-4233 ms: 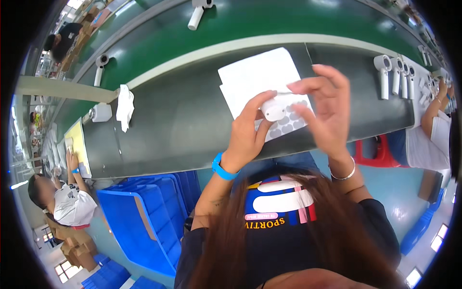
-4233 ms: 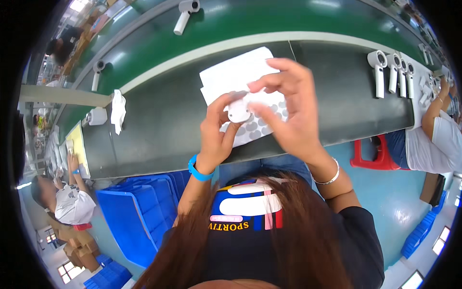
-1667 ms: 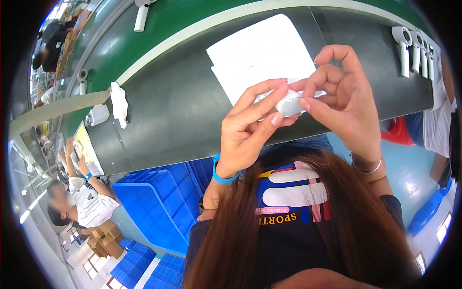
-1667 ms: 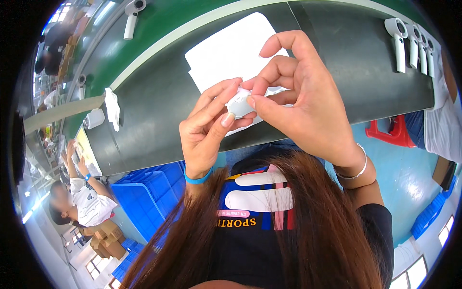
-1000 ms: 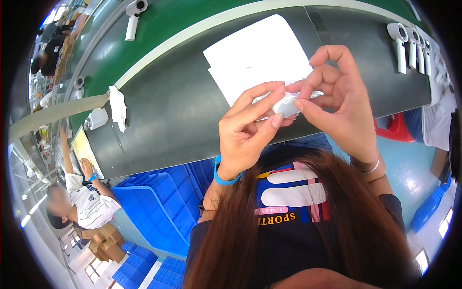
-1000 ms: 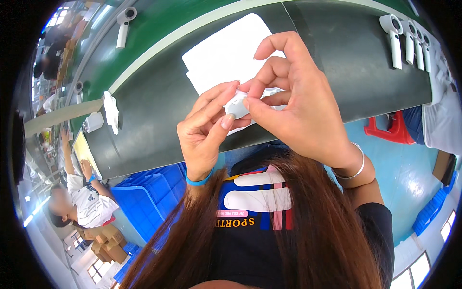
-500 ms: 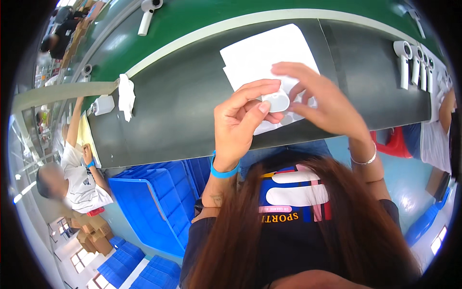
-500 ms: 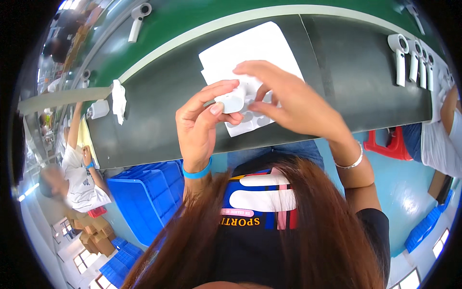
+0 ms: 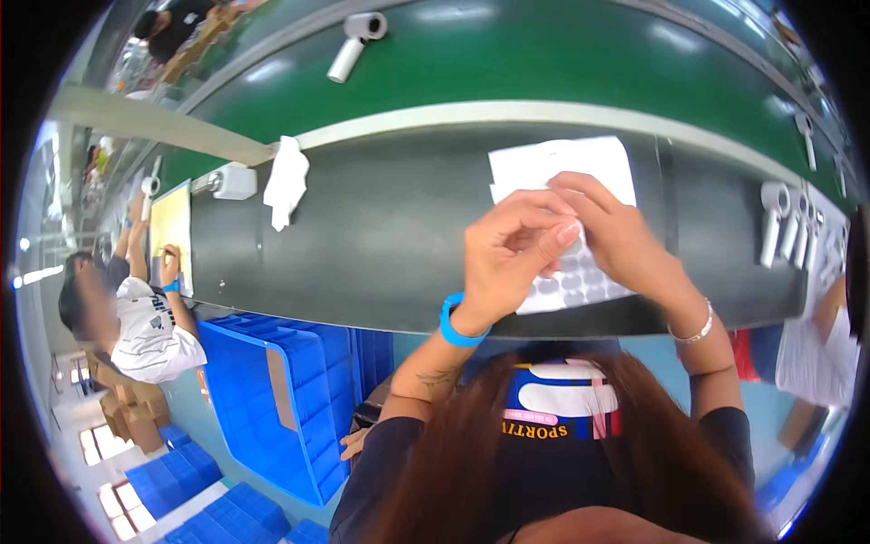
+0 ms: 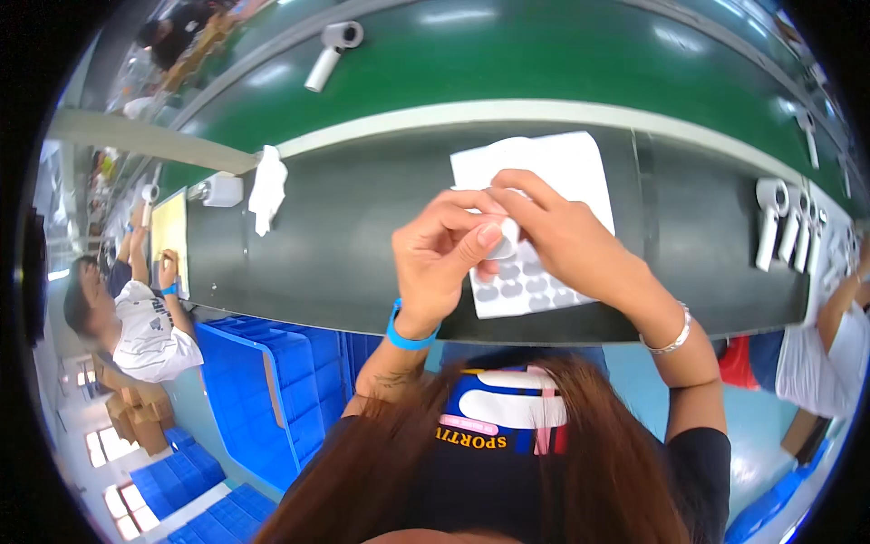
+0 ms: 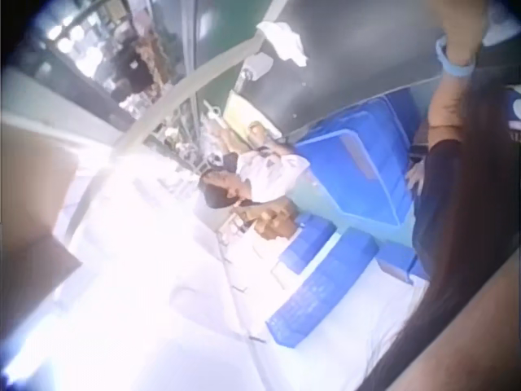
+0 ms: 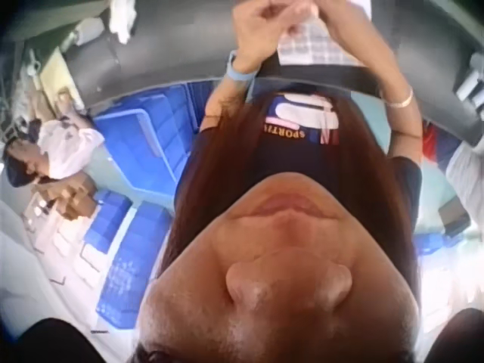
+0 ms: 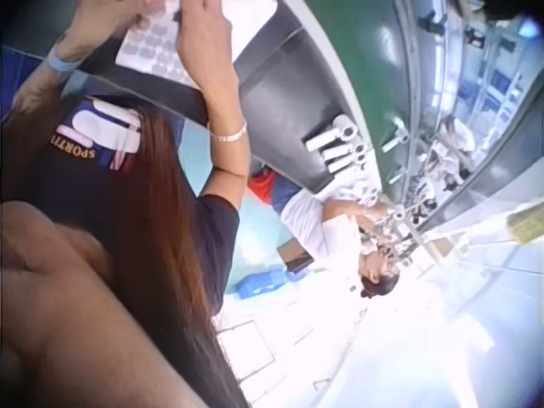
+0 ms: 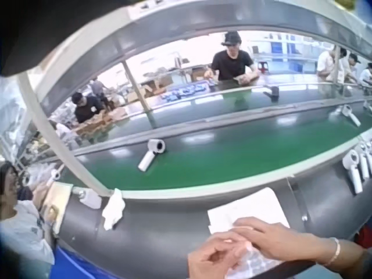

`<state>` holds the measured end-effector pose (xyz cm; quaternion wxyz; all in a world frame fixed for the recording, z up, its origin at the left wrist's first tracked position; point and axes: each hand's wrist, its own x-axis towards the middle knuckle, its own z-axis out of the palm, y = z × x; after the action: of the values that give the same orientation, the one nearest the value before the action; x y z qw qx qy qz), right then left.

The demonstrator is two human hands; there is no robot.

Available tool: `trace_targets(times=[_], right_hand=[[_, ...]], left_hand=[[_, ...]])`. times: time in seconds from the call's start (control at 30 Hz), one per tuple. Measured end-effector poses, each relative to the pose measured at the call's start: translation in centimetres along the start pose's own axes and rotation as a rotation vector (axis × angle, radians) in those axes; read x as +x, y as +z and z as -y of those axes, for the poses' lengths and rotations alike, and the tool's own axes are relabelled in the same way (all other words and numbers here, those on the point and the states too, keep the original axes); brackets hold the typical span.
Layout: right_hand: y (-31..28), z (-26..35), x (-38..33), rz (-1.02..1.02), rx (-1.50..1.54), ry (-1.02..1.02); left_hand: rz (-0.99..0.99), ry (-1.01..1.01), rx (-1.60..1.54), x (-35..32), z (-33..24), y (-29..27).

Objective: Applying small round stickers to the base of handheld electronic devices on an assembly line.

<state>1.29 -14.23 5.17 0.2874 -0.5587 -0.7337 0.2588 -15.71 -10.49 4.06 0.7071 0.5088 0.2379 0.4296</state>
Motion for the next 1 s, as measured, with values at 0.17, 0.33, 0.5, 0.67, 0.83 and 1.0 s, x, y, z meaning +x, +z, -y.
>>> trace_targets(times=[0.17,0.33,0.5,0.67,0.83,1.0], right_hand=[[-2.8,-7.6,7.4,-0.087,-0.268,-0.223],[-6.7,-17.6,14.7,-0.051,-0.854,0.06],[-7.3,-21.3,14.6,-0.094,-0.885,0.112],[-1.4,-14.0,5.1,-0.312,-0.422,-0.148],[6.6,-4.9,-3.9,-0.204,0.05,0.284],[9.9,-3.1,-4.9,-0.408,-0.032,0.288]], left_hand=[[-0.038,0.09,-0.04,1.6,-0.2,-2.1],[-0.044,0.057,0.105,0.8,1.2,-5.3],[-0.088,0.07,0.45,-1.1,3.8,-7.5],[0.236,0.142,0.906,-2.9,4.8,-7.8],[0.316,0.207,1.222,-3.7,6.4,-6.0],[0.278,0.218,1.276,-3.9,7.0,-5.7]])
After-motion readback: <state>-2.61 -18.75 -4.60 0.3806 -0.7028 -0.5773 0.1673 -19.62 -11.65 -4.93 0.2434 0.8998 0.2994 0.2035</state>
